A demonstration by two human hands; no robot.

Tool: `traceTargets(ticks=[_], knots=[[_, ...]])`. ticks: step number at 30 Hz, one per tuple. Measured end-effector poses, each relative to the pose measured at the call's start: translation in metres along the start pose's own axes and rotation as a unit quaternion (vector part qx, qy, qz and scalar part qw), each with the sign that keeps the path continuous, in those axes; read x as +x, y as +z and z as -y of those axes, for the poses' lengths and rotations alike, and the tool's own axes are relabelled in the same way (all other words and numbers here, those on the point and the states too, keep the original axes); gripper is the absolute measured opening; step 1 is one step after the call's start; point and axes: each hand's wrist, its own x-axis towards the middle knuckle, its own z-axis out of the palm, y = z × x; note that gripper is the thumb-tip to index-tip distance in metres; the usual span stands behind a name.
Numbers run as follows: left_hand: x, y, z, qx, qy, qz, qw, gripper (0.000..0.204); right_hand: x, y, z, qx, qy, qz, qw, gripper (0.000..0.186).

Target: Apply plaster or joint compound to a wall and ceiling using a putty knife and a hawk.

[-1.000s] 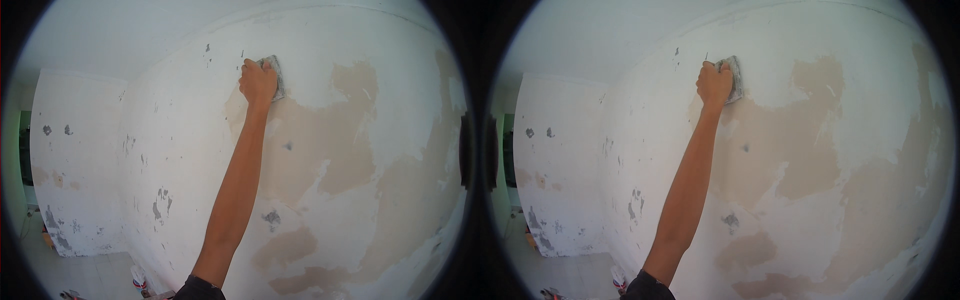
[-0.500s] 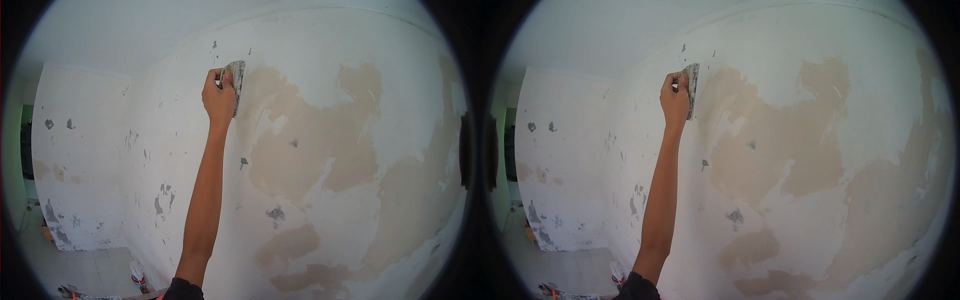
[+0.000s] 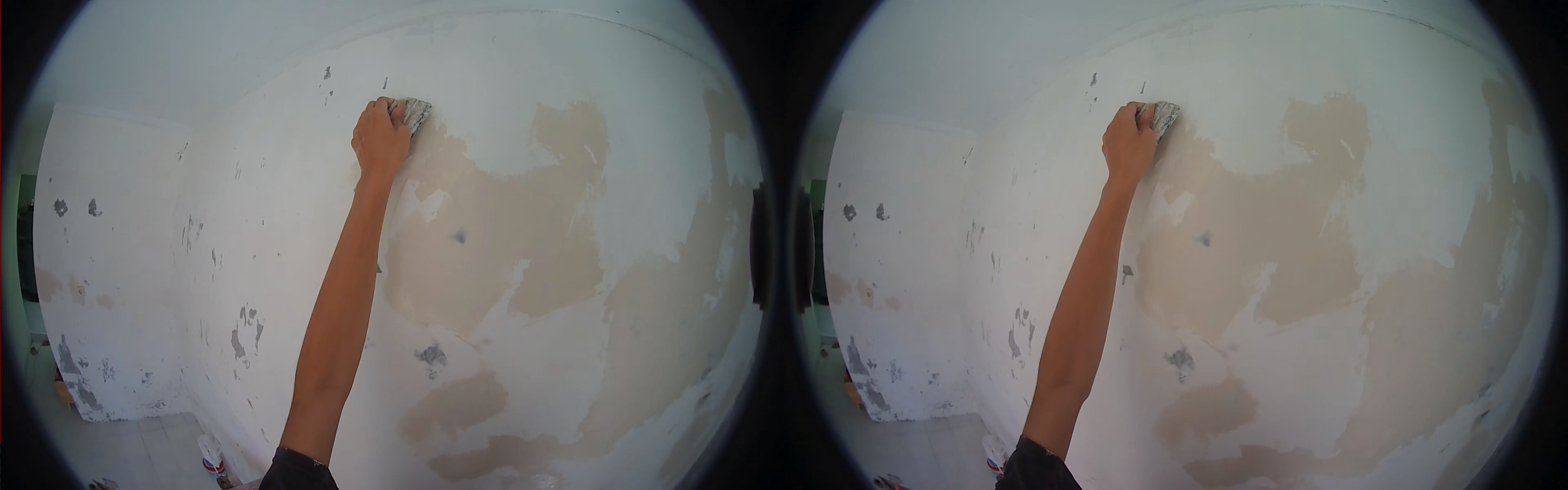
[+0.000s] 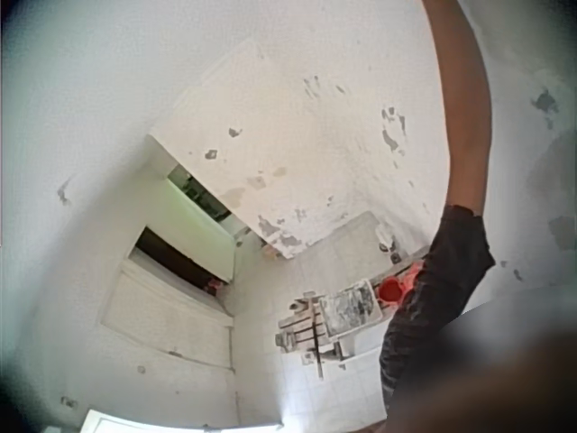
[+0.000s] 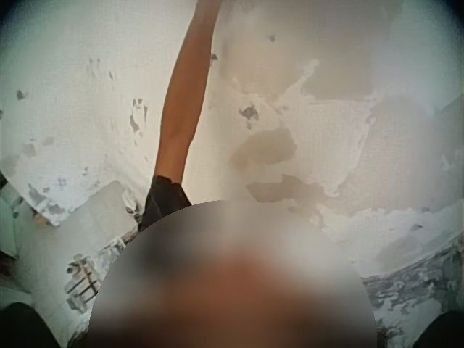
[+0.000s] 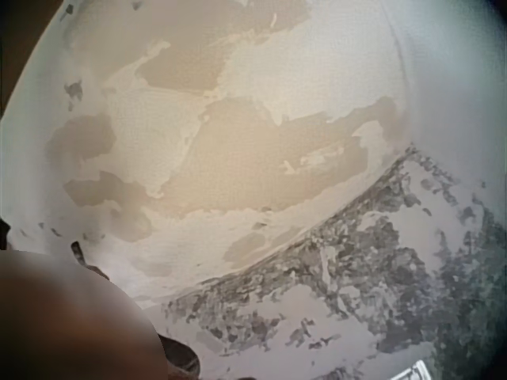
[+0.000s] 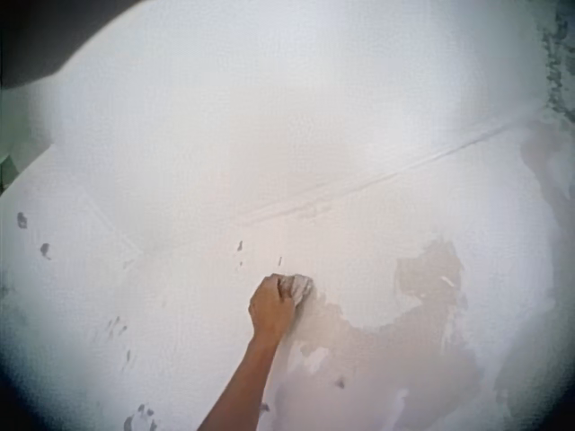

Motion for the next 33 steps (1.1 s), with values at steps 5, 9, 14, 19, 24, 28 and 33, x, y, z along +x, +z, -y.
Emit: traceTargets(ticks=[5, 9, 14, 19, 24, 28, 33], knots=[[-0.055, -0.009, -0.035, -0.060, 0.066, 0.029, 0.996, 0.017, 0.007, -0.003, -0.001, 0.024, 0.016, -0.011, 1.000, 0.026], [-0.126, -0.054, -0.078, -0.175, 0.035, 0.163, 0.970, 0.015, 0.020, 0.007, -0.018, -0.074, -0.130, 0.013, 0.989, 0.022], [-0.056, -0.092, -0.036, -0.405, -0.202, 0.083, 0.888, 0.028, 0.012, 0.016, -0.026, 0.013, -0.047, 0.081, 0.996, 0.024], [-0.003, -0.085, 0.003, -0.302, -0.170, 0.059, 0.936, 0.034, 0.012, 0.005, -0.039, 0.016, -0.034, 0.083, 0.996, 0.027], [0.000, -0.063, 0.039, -0.159, -0.161, 0.052, 0.973, 0.033, -0.021, 0.001, -0.009, 0.019, -0.030, 0.031, 0.999, 0.027], [-0.017, -0.055, 0.040, -0.083, -0.183, 0.052, 0.978, 0.030, -0.035, 0.003, 0.007, 0.020, -0.060, 0.009, 0.998, 0.027], [-0.032, -0.055, 0.043, -0.028, -0.156, 0.024, 0.987, 0.027, -0.017, -0.010, -0.008, 0.017, -0.025, 0.031, 0.999, 0.025]])
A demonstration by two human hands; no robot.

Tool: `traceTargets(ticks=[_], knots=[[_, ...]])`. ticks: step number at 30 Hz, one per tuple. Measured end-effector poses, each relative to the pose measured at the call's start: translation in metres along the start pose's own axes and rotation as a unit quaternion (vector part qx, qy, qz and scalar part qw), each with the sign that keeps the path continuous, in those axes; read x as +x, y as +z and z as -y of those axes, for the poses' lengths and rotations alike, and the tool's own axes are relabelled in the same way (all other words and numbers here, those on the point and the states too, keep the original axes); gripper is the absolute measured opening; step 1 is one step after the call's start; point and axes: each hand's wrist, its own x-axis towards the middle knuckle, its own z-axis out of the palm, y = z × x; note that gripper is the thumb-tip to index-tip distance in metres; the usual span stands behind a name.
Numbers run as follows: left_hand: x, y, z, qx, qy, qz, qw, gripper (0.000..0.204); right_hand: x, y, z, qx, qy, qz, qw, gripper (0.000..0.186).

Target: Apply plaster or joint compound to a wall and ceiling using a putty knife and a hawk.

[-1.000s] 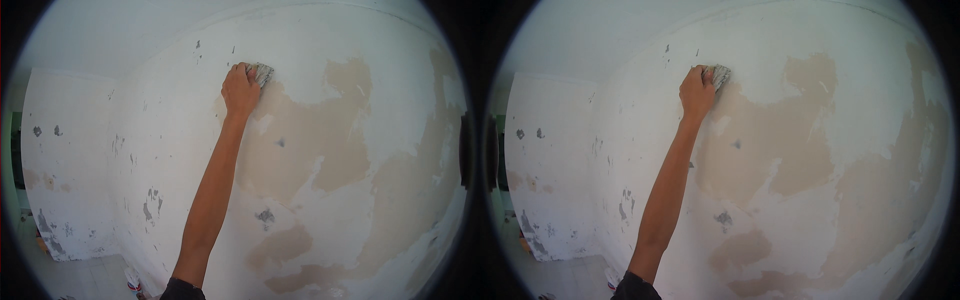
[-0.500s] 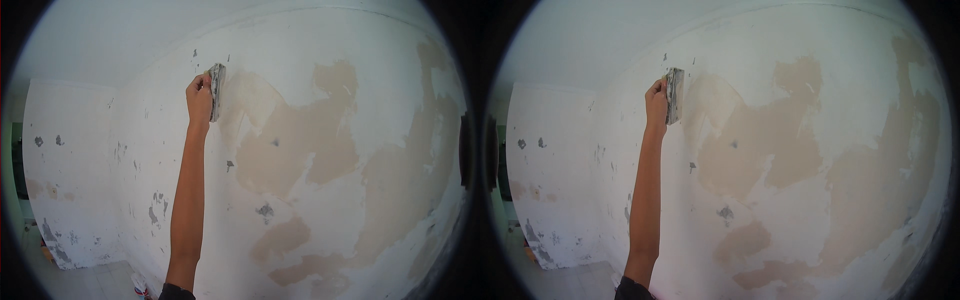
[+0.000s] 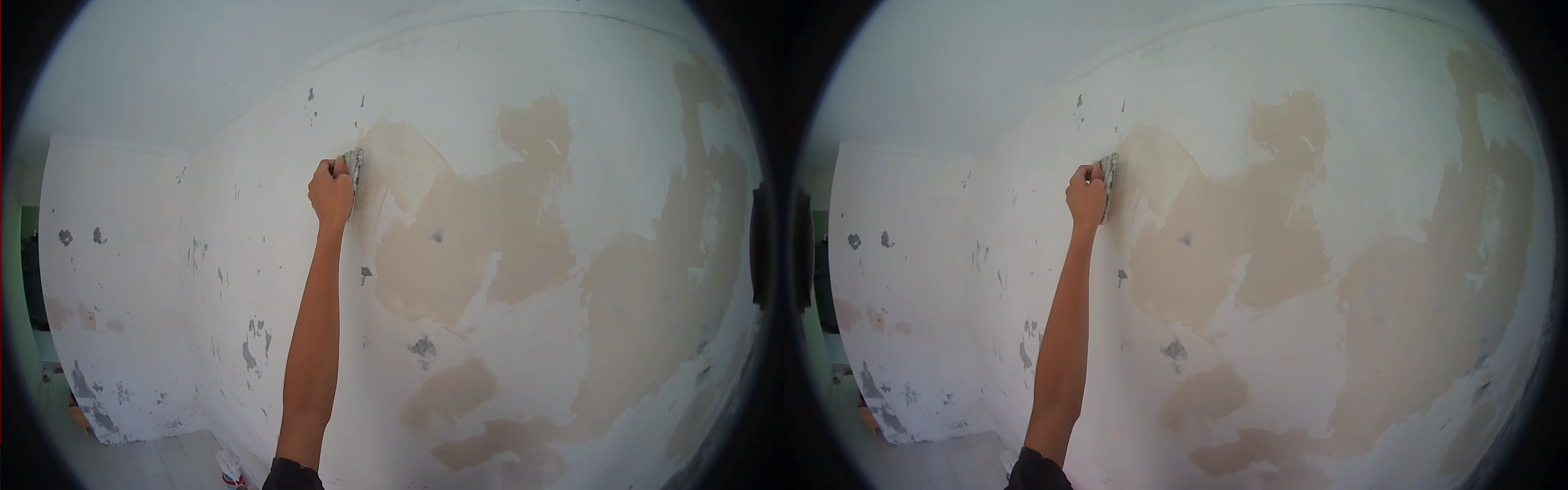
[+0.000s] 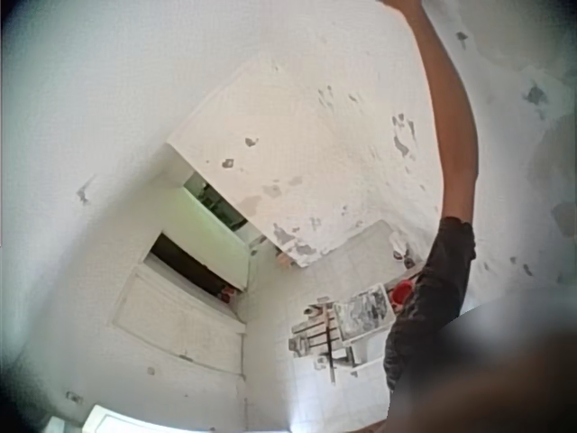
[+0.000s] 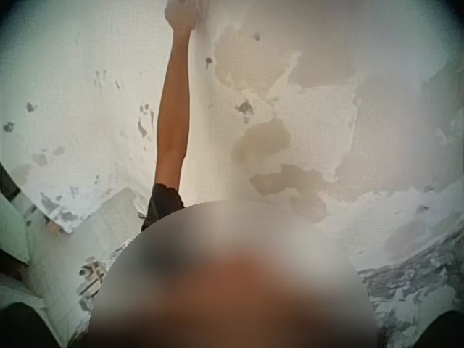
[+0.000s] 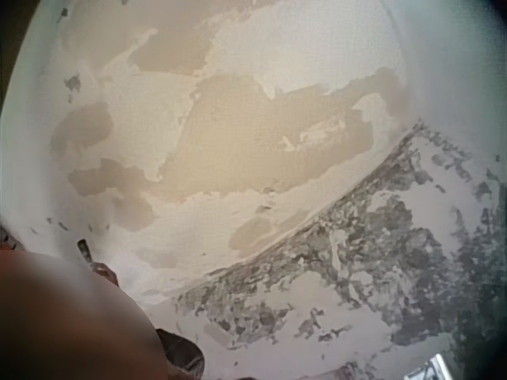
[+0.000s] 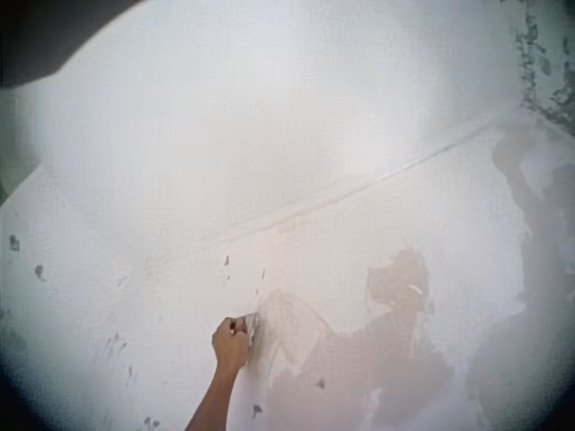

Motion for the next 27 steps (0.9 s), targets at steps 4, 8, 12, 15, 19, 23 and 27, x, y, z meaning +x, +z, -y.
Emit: traceTargets(ticks=[4, 8, 12, 15, 19, 23, 27], knots=[[-0.045, 0.003, -0.032, -0.014, -0.018, 0.076, 0.997, 0.026, 0.000, 0.006, 0.016, 0.048, -0.013, 0.056, 0.997, 0.025], [-0.049, -0.006, -0.032, -0.227, -0.080, 0.276, 0.931, 0.028, 0.011, 0.016, 0.026, -0.025, -0.011, 0.065, 0.998, 0.026], [-0.011, -0.020, -0.015, -0.422, -0.165, 0.209, 0.867, 0.029, 0.013, 0.016, 0.026, 0.020, 0.009, 0.058, 0.998, 0.025], [0.034, -0.006, 0.002, -0.381, -0.140, 0.100, 0.909, 0.030, 0.019, 0.009, 0.005, 0.003, 0.021, 0.021, 1.000, 0.026], [0.076, 0.028, -0.016, -0.152, -0.113, 0.056, 0.980, 0.039, 0.015, -0.010, -0.009, 0.011, 0.000, -0.014, 1.000, 0.028], [0.078, 0.055, -0.056, 0.043, -0.109, -0.025, 0.993, 0.042, -0.004, -0.023, 0.004, 0.027, 0.025, -0.051, 0.998, 0.029], [0.057, 0.053, -0.073, 0.005, -0.088, -0.008, 0.996, 0.039, 0.004, -0.039, -0.013, 0.060, 0.006, -0.058, 0.997, 0.029]])
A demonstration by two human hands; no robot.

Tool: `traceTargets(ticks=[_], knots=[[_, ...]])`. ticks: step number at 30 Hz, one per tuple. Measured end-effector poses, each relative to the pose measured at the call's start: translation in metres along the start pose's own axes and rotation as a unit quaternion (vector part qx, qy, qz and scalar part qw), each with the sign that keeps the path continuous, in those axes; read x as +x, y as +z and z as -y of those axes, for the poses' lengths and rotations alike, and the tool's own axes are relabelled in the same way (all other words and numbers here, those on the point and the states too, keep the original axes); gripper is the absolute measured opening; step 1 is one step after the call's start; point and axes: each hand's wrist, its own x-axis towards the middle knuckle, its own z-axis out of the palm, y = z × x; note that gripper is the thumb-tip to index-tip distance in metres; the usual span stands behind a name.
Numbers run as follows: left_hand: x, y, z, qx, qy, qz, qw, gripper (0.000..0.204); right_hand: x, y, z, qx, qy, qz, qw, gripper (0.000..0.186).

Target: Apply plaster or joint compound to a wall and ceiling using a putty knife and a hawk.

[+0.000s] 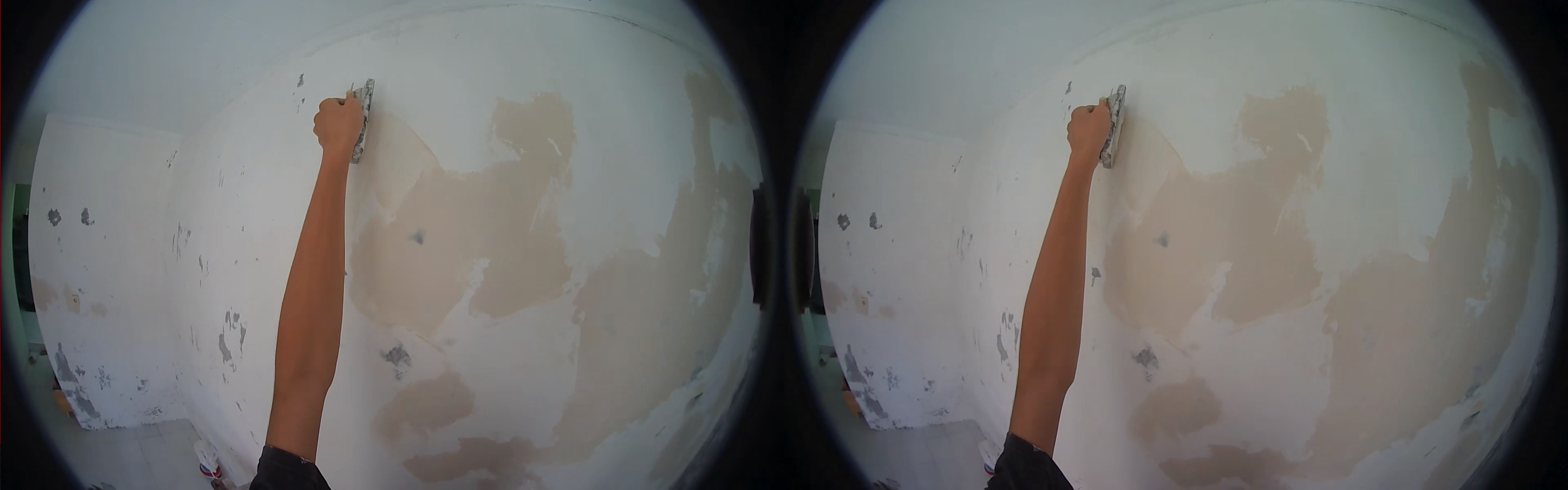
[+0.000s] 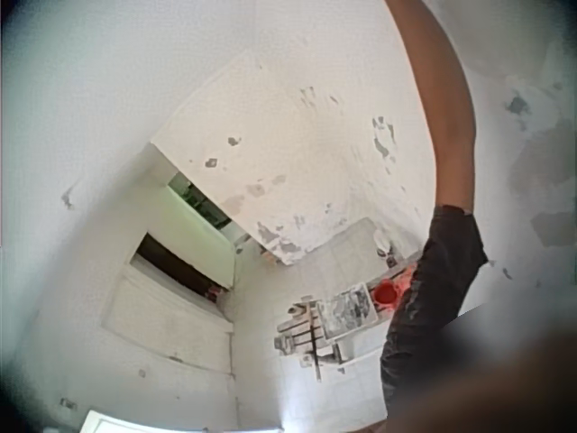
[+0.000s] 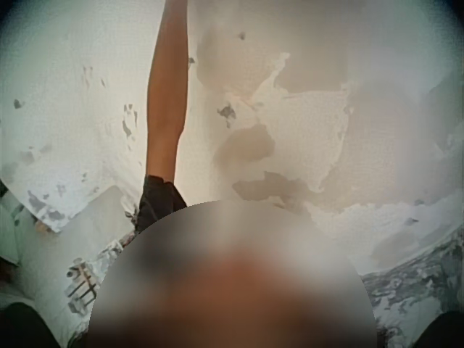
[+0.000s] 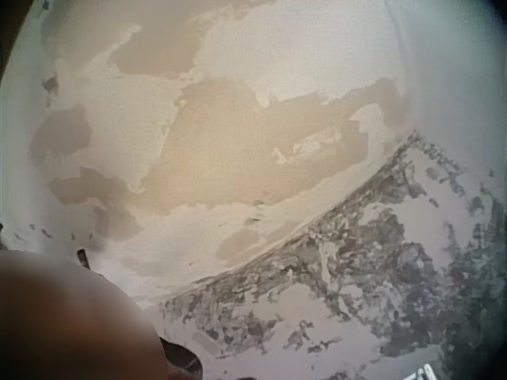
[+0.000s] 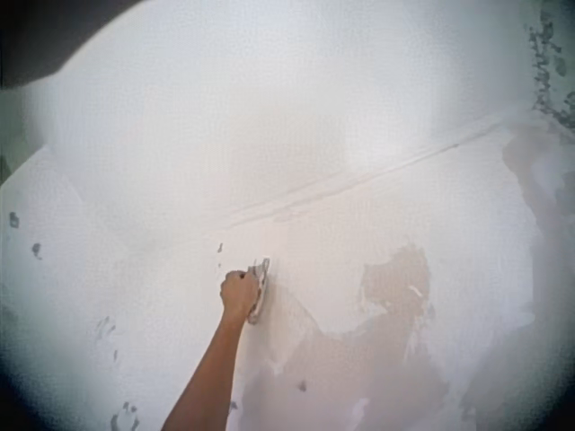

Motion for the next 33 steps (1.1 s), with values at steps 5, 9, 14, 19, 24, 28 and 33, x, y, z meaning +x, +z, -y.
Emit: traceTargets(ticks=[5, 9, 14, 19, 24, 28, 33], knots=[[-0.071, 0.005, -0.017, -0.030, 0.123, 0.115, 0.985, 0.036, 0.025, 0.013, -0.002, -0.047, -0.012, 0.058, 0.997, 0.027], [-0.080, -0.034, 0.000, -0.153, 0.146, 0.283, 0.935, 0.035, 0.034, 0.025, -0.005, -0.050, -0.001, 0.116, 0.992, 0.025], [-0.032, -0.106, 0.046, -0.357, 0.028, 0.195, 0.913, 0.031, 0.030, 0.035, 0.001, -0.087, 0.002, 0.144, 0.986, 0.024], [-0.026, -0.094, 0.100, -0.213, -0.025, 0.121, 0.969, 0.032, 0.012, 0.045, 0.021, -0.105, 0.018, 0.129, 0.986, 0.023], [-0.051, -0.059, 0.106, -0.078, 0.021, 0.088, 0.993, 0.030, 0.028, 0.038, 0.003, -0.105, 0.019, 0.134, 0.985, 0.023], [-0.069, -0.039, 0.098, -0.008, 0.065, 0.016, 0.998, 0.027, 0.020, 0.046, 0.016, -0.073, 0.007, 0.151, 0.986, 0.022], [-0.079, -0.034, 0.068, -0.016, 0.150, 0.025, 0.988, 0.025, 0.024, 0.042, 0.015, -0.072, 0.032, 0.132, 0.988, 0.023]])
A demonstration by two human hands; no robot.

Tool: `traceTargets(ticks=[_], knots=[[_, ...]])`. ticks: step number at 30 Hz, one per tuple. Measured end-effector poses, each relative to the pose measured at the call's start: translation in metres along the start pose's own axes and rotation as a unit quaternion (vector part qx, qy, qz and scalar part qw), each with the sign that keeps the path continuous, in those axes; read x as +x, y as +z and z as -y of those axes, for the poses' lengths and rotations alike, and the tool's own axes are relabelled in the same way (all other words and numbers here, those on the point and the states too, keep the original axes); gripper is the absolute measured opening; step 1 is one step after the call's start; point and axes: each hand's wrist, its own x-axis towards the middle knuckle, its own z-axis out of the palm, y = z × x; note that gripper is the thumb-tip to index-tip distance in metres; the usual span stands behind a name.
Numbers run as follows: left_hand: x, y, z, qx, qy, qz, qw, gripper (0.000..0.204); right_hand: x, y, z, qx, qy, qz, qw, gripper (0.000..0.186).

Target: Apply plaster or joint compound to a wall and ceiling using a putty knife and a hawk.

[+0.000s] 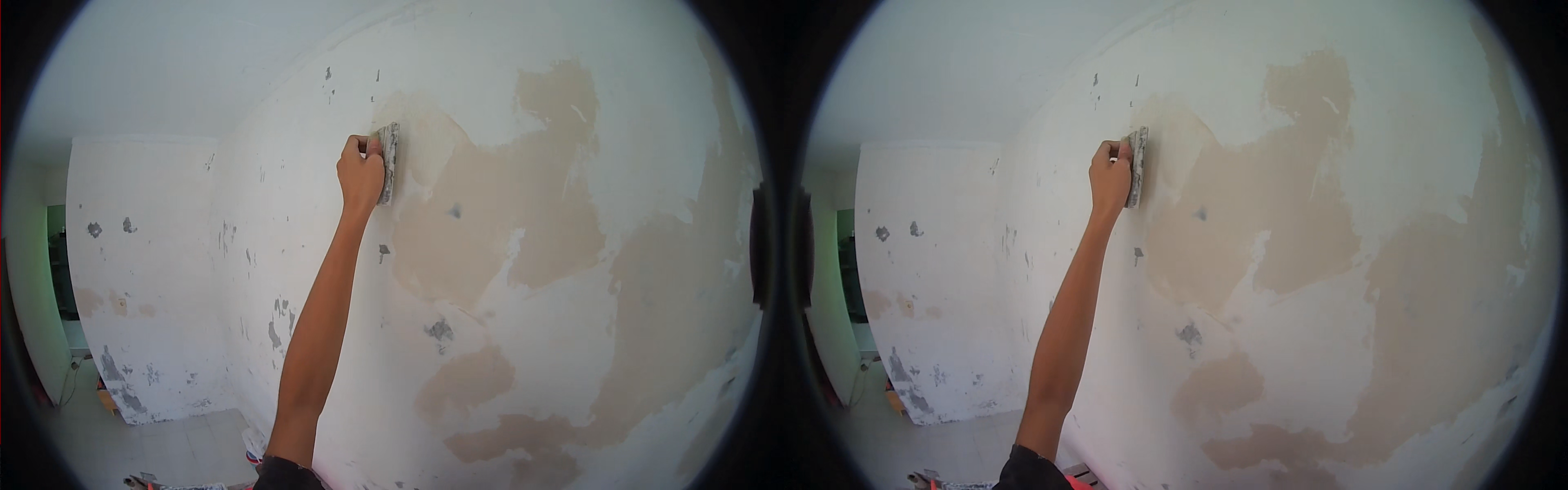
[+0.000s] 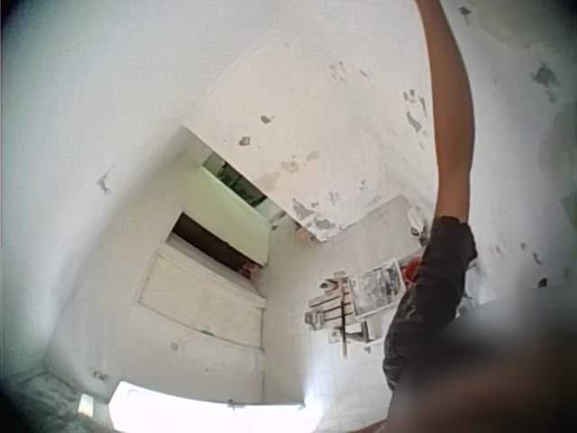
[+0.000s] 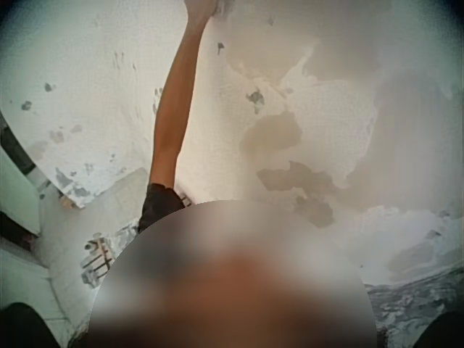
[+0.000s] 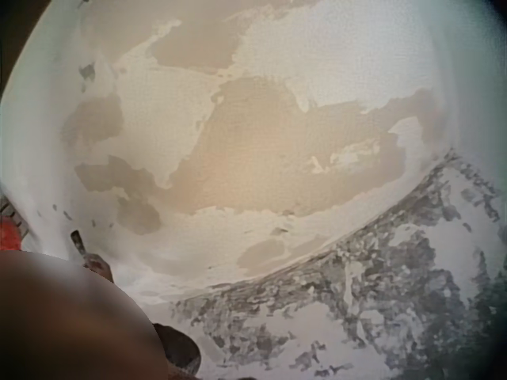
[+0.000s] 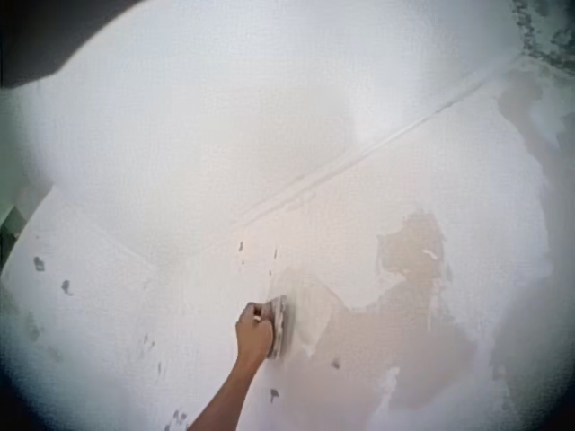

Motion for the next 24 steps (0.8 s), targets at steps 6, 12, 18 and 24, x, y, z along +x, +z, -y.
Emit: traceTargets(ticks=[6, 12, 18, 24], knots=[[0.039, -0.014, -0.012, -0.054, -0.001, -0.050, 0.997, 0.023, 0.000, -0.009, -0.009, 0.007, -0.031, 0.022, 0.999, 0.025], [0.025, 0.014, -0.007, 0.039, 0.050, 0.038, 0.997, 0.021, -0.002, -0.008, -0.006, 0.012, -0.001, -0.018, 1.000, 0.026], [0.047, 0.013, -0.025, -0.005, 0.046, -0.028, 0.999, 0.017, -0.006, -0.004, 0.006, 0.022, 0.026, -0.009, 0.999, 0.027], [0.046, 0.028, -0.019, 0.031, 0.072, 0.058, 0.995, 0.021, 0.004, -0.009, -0.009, 0.016, 0.026, -0.033, 0.999, 0.025]])
